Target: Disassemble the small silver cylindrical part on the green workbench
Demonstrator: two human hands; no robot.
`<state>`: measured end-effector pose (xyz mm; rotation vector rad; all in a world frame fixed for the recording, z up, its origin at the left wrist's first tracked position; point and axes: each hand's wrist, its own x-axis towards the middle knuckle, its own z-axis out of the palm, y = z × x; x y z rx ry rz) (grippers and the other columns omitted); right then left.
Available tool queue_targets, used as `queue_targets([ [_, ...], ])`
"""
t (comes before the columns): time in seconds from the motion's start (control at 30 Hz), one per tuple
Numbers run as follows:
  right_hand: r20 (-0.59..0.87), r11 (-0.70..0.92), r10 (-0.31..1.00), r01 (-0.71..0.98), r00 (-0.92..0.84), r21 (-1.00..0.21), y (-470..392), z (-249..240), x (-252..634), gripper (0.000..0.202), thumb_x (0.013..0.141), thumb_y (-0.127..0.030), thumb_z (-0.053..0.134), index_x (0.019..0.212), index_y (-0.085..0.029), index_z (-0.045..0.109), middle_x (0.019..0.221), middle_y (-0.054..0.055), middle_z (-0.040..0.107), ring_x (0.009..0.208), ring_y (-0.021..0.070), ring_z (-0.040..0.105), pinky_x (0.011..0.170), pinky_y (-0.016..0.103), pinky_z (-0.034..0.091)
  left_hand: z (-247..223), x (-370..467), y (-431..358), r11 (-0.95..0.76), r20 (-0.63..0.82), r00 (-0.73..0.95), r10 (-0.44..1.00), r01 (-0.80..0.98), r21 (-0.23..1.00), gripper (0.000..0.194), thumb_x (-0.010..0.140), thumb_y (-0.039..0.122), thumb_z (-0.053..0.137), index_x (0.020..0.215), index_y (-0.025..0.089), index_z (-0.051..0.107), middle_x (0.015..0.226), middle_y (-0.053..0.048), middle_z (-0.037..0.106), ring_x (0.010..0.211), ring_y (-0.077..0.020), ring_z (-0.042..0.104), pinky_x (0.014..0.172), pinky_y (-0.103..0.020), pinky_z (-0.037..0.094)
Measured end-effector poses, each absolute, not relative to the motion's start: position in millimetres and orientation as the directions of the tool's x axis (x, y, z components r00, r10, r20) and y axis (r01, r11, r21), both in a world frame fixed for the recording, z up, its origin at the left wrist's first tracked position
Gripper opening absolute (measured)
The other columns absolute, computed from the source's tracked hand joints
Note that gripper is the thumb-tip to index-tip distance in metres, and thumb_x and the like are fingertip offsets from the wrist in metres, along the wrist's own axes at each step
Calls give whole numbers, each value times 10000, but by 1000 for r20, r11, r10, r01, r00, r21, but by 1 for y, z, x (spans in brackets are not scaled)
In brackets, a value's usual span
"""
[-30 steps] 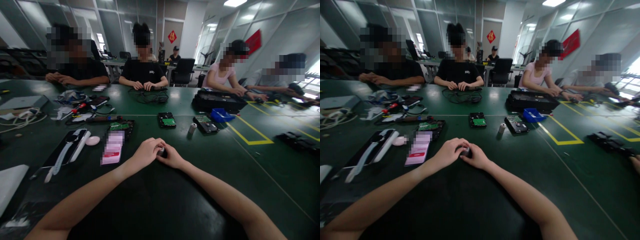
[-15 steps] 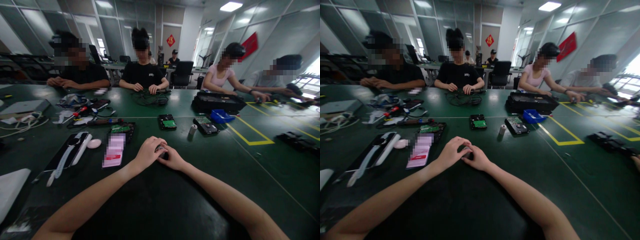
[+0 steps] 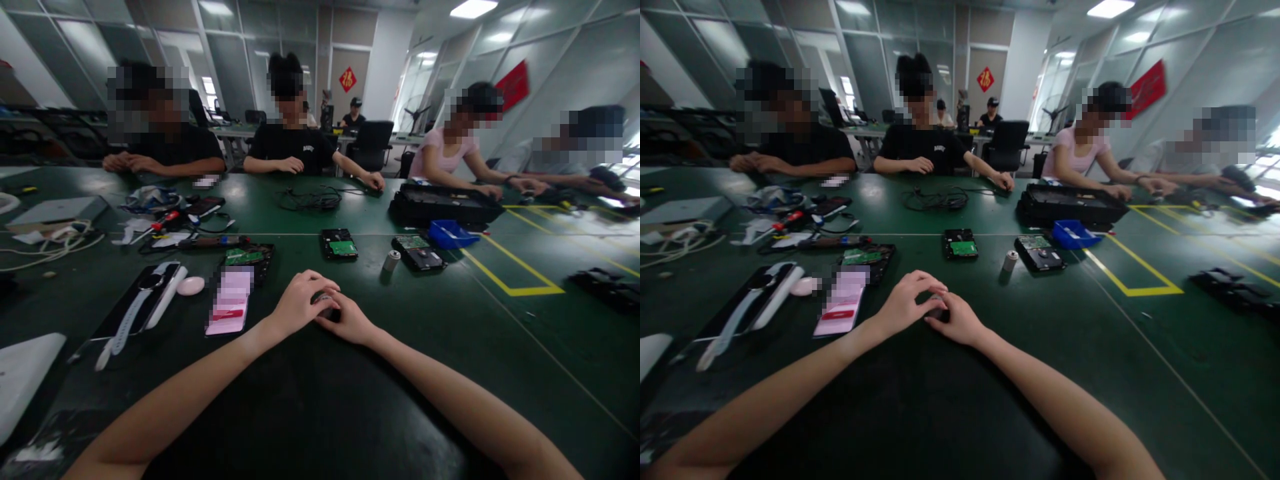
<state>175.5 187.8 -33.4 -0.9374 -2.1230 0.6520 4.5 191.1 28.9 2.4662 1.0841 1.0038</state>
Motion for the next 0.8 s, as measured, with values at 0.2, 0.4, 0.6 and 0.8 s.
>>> queue_targets([
  [0.2,404,619,768,414,-497,-667,189,-37,176,393,787,-298,676,1149,-190,568,1140,83,637,1070,225,603,951,383,479,51,-7,195,-639,247,694,676,387,665,205,807,113,659,983,217,681,968,-9,713,918,-164,643,854,-294,460],
  [0.4,379,597,785,434,-490,-675,188,-33,177,338,791,-304,672,1094,-187,576,1062,76,641,997,219,613,901,374,496,55,-8,194,-662,231,691,685,457,594,249,836,56,577,983,223,688,972,-10,708,945,-170,619,868,-295,434],
  [0.6,390,602,782,426,-486,-676,189,-35,176,335,791,-308,671,1085,-179,576,1077,80,635,1007,221,606,897,371,491,46,-3,194,-676,295,633,715,520,522,117,822,123,639,886,215,672,879,9,705,885,-179,603,839,-330,413],
  [0.8,383,597,785,430,-487,-678,189,-37,176,329,784,-312,679,1071,-185,579,1081,85,637,1017,236,606,898,392,489,47,-1,192,-671,355,579,734,535,514,57,806,188,682,841,206,641,824,15,691,834,-182,608,807,-340,417],
])
